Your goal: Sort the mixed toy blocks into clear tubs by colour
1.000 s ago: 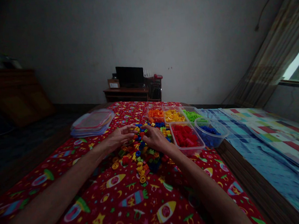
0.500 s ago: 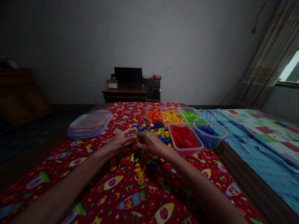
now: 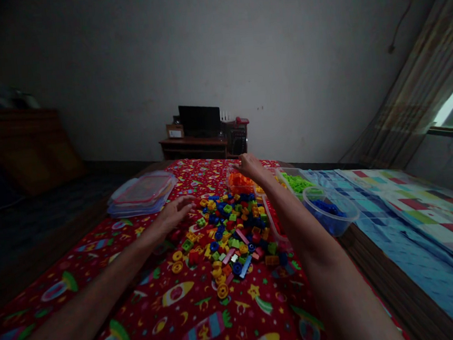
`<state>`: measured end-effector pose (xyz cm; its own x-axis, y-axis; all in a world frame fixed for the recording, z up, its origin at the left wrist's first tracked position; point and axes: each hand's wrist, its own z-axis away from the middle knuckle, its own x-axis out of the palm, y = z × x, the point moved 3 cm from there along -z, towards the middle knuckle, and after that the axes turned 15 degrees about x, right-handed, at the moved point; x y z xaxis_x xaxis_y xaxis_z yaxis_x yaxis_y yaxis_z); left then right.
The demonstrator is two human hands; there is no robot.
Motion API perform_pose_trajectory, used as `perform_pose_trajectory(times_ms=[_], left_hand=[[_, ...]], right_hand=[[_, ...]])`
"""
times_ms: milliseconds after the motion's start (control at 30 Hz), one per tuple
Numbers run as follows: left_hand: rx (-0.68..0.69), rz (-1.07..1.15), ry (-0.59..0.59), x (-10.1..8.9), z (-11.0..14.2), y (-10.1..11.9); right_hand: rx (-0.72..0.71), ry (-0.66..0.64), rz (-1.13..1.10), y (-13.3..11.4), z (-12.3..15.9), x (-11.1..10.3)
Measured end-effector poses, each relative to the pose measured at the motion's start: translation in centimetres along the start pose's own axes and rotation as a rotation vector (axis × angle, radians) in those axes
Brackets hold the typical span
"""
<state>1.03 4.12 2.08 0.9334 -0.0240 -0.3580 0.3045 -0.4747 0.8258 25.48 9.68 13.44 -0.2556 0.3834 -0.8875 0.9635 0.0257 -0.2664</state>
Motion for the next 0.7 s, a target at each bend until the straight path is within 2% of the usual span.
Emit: perform_pose_trajectory(times_ms=[67,133,233,333,433,533,600,700], left_hand=[[0.043,-0.059,0.016,0.0,-0.3,-0.9],[0.068,-0.127,0.024,-0.1,-0.5,-1.5],[0.097,-0.256,0.027,-0.2,-0.5,-1.7],[0.117,-0.339,0.042,-0.5,-0.2,-1.6],[0.113,-0.394,0.048,-0.7,-0.1,-2.0],[0.101,-0.432,0.048,-0.8,-0.1,-2.7],[0.094,-0.428,0.039,-0.8,-0.1,-3.2],[0.093,-0.411,0.034,-0.8,-0.2,-3.5]], right_hand=[[-0.057,-0.010,-0.011,-0.3,0.9,0.6],[-0.143,-0.077,-0.045,-1.2,2.5,1.5],[-0.310,-0.207,-0.029,-3.5,4.7,3.4],[-0.428,-0.295,0.025,-6.1,5.4,5.7],[-0.410,-0.392,0.125,-7.5,5.2,8.2],[-0.326,-0.489,0.226,-7.5,5.5,9.9],[-0.299,-0.495,0.244,-7.3,6.3,10.0],[-0.390,-0.527,0.224,-6.8,8.7,8.7]])
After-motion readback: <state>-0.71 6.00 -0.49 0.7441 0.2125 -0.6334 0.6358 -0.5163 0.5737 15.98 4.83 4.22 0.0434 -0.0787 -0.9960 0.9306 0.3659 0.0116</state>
